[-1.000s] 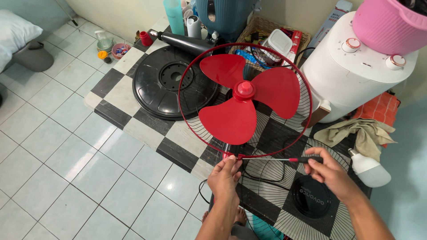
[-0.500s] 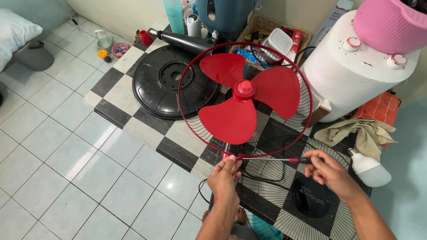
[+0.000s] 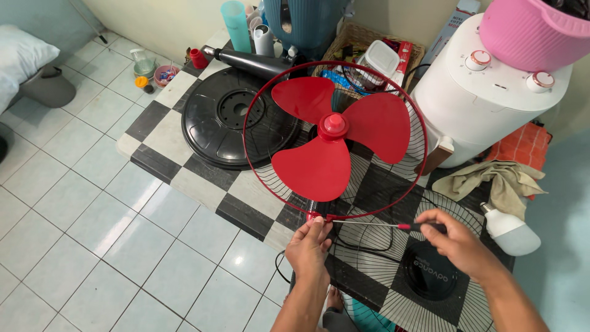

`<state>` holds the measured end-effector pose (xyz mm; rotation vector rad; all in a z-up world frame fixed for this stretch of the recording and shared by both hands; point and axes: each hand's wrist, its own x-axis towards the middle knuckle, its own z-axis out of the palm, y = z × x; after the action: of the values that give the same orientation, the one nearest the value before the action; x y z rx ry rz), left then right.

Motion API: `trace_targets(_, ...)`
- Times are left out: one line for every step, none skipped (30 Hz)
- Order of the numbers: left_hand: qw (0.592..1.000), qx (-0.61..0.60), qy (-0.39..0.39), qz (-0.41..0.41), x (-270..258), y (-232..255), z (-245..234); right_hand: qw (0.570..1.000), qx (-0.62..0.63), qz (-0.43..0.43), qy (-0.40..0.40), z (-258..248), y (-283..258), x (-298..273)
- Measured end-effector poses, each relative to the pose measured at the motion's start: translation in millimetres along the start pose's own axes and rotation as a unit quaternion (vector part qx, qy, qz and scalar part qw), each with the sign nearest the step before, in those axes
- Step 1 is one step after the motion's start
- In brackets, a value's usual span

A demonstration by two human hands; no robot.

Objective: The person reassembles a red electric fan by attaching the fan blades to the motor hub, securing them with a cap, and then installing both the front and rear wire cages. A screwdriver is used to tighten the front cage to the fan stand.

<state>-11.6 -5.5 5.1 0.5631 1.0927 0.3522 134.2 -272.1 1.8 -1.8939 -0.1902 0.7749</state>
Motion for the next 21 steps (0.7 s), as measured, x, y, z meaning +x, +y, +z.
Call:
trace_targets(1.000, 0.002, 0.001, 0.002, 0, 0, 0, 1.000, -0.007, -0.005, 0.006, 0, 0, -1)
trace_targets(1.000, 0.005, 0.002, 0.003, 0, -1, -1, 1.000, -0.013, -0.009, 0.012, 0, 0, -2)
trace_targets(1.000, 0.007, 0.003, 0.005, 0, -1, -1, 1.000, -0.010, -0.014, 0.010, -1, 1, -1)
trace_targets(1.000, 0.003, -0.001, 0.006, 1, -2, 0, 1.000, -0.006, -0.018, 0.007, -2, 3, 0)
trace_targets(1.000, -0.003, -0.003, 0.007, 2, -3, -1, 1.000, -0.003, -0.022, 0.002, -3, 5, 2)
trace_targets(1.000, -0.008, -0.004, 0.008, 3, -3, -1, 0.999, 0.009, -0.031, -0.006, -5, 8, 3)
trace_targets(1.000, -0.009, -0.005, 0.011, 4, -4, -1, 0.999, 0.019, -0.040, -0.014, -6, 11, 5)
trace_targets(1.000, -0.011, -0.007, 0.014, 5, -4, -1, 0.998, 0.030, -0.050, -0.022, -6, 13, 7)
trace_targets(1.000, -0.012, -0.007, 0.015, 5, -5, -1, 0.999, 0.011, -0.033, -0.015, -5, 15, 8)
trace_targets(1.000, -0.011, -0.007, 0.014, 6, -5, -2, 1.000, -0.008, -0.017, -0.007, -4, 17, 9)
trace_targets(1.000, -0.010, -0.007, 0.013, 6, -5, -3, 1.000, -0.026, 0.000, 0.001, -3, 17, 9)
trace_targets(1.000, -0.009, -0.008, 0.012, 6, -5, -3, 1.000, -0.004, 0.008, -0.006, -2, 17, 9)
trace_targets(1.000, -0.010, -0.005, 0.010, 6, -5, -3, 1.000, 0.019, 0.016, -0.013, -1, 15, 9)
trace_targets(1.000, -0.011, -0.003, 0.009, 6, -4, -3, 0.999, 0.041, 0.025, -0.020, 0, 14, 7)
trace_targets(1.000, -0.013, -0.001, 0.008, 6, -3, -3, 0.998, 0.041, 0.024, -0.032, -1, 11, 5)
trace_targets(1.000, -0.010, -0.001, 0.007, 5, -3, -3, 0.998, 0.041, 0.023, -0.043, -2, 9, 2)
trace_targets(1.000, -0.007, 0.000, 0.007, 4, -2, -3, 0.997, 0.042, 0.022, -0.054, -2, 6, 1)
trace_targets(1.000, -0.004, 0.000, 0.007, 4, -2, -3, 0.997, 0.039, 0.025, -0.056, -1, 4, 1)
trace_targets(1.000, -0.002, 0.000, 0.008, 3, -2, -2, 0.997, 0.035, 0.028, -0.057, -2, 3, 0)
trace_targets(1.000, -0.001, -0.001, 0.009, 3, -2, -2, 0.997, 0.032, 0.032, -0.058, -2, 2, 0)
trace_targets(1.000, 0.000, 0.000, 0.011, 3, -2, -2, 0.997, 0.028, 0.052, -0.042, 0, 2, 2)
